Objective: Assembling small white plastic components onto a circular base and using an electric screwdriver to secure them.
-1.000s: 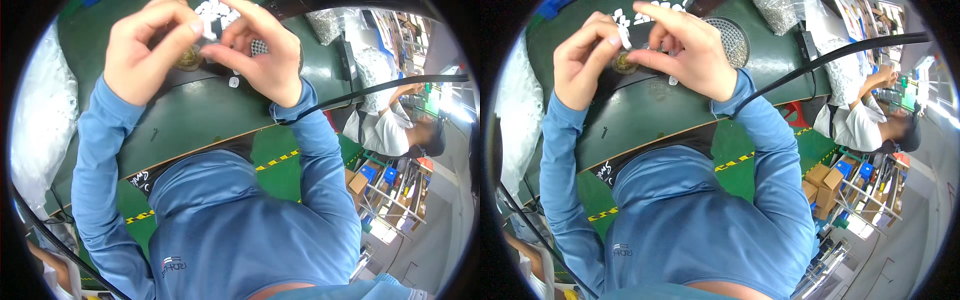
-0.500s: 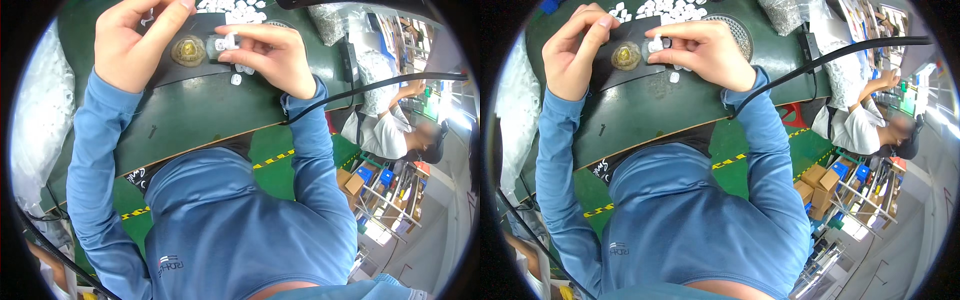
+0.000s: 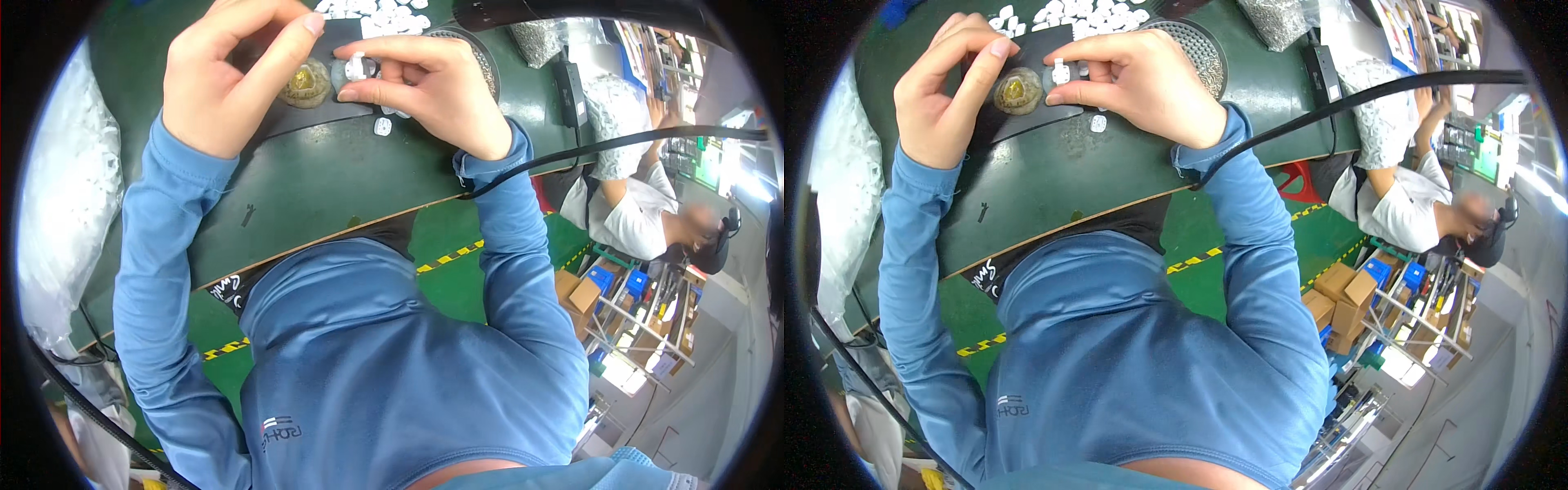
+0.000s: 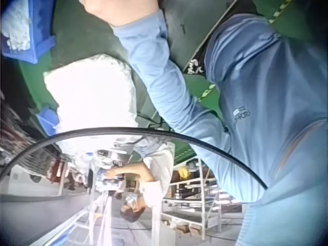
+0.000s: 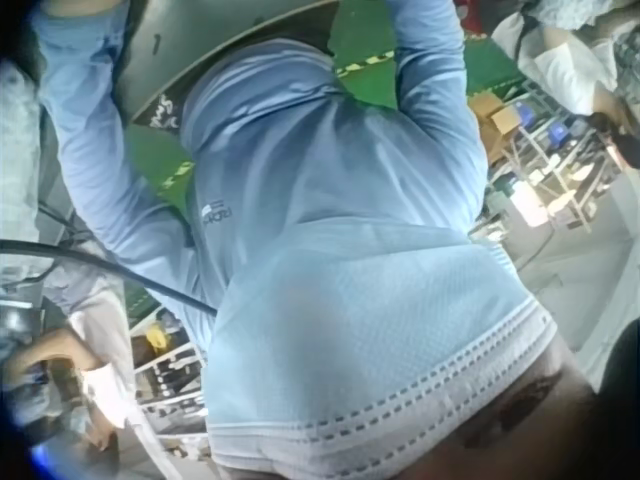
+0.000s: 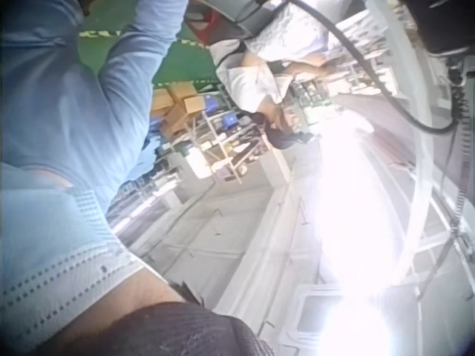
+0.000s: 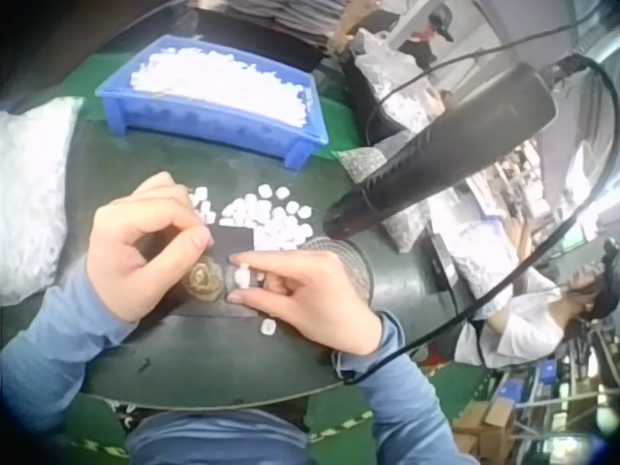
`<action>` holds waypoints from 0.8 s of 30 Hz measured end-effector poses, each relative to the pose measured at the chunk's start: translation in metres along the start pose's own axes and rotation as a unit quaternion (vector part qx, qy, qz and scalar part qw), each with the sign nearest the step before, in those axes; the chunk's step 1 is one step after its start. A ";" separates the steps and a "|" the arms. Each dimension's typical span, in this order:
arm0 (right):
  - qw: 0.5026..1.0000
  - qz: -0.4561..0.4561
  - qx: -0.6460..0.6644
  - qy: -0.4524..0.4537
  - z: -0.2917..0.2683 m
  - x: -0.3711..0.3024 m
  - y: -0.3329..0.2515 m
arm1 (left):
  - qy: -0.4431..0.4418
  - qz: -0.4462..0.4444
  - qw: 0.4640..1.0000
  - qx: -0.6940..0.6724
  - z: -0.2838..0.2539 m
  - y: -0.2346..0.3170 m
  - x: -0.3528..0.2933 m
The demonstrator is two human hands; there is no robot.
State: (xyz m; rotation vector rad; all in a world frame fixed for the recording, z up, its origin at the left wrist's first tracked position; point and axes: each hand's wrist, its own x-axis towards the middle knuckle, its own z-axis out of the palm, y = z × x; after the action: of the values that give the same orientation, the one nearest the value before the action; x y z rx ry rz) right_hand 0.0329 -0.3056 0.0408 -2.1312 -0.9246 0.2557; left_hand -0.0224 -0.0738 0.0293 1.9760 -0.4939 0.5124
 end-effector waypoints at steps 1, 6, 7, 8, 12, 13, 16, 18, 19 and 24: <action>1.000 0.006 -0.003 0.009 0.000 -0.001 0.001 | 0.005 0.018 1.000 0.007 0.002 0.000 0.001; 1.000 -0.016 0.003 0.008 0.007 -0.001 0.001 | 0.005 0.035 0.999 0.011 0.002 -0.003 -0.009; 1.000 -0.015 -0.003 0.006 0.006 -0.001 -0.001 | 0.027 0.060 0.998 0.008 0.004 -0.007 -0.006; 1.000 -0.003 -0.002 -0.003 0.005 -0.001 -0.002 | 0.022 0.064 0.998 0.007 0.005 -0.005 -0.006; 1.000 -0.002 -0.015 0.002 0.004 -0.004 0.003 | -0.010 0.074 0.997 0.003 0.012 0.015 -0.002; 0.999 -0.021 -0.024 0.011 0.005 -0.004 0.007 | -0.016 0.079 0.997 -0.006 0.016 0.016 -0.002; 0.999 -0.038 -0.025 0.017 0.007 -0.005 0.010 | -0.024 0.093 0.995 0.006 0.024 0.015 -0.002; 0.998 -0.033 -0.023 -0.037 -0.001 -0.003 0.001 | -0.022 0.091 0.996 0.003 0.026 0.012 -0.004; 0.997 -0.038 0.019 -0.058 -0.004 -0.003 -0.002 | -0.028 0.099 0.995 0.018 0.025 0.007 -0.006; 0.993 -0.051 0.107 -0.024 -0.035 -0.025 -0.002 | -0.046 0.055 0.996 0.045 0.018 0.009 -0.008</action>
State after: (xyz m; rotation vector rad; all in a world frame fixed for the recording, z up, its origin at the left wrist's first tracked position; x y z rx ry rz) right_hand 0.0297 -0.3423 0.0632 -1.8827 -0.9843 0.3403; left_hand -0.0313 -0.0925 0.0237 2.0736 -0.6500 0.5218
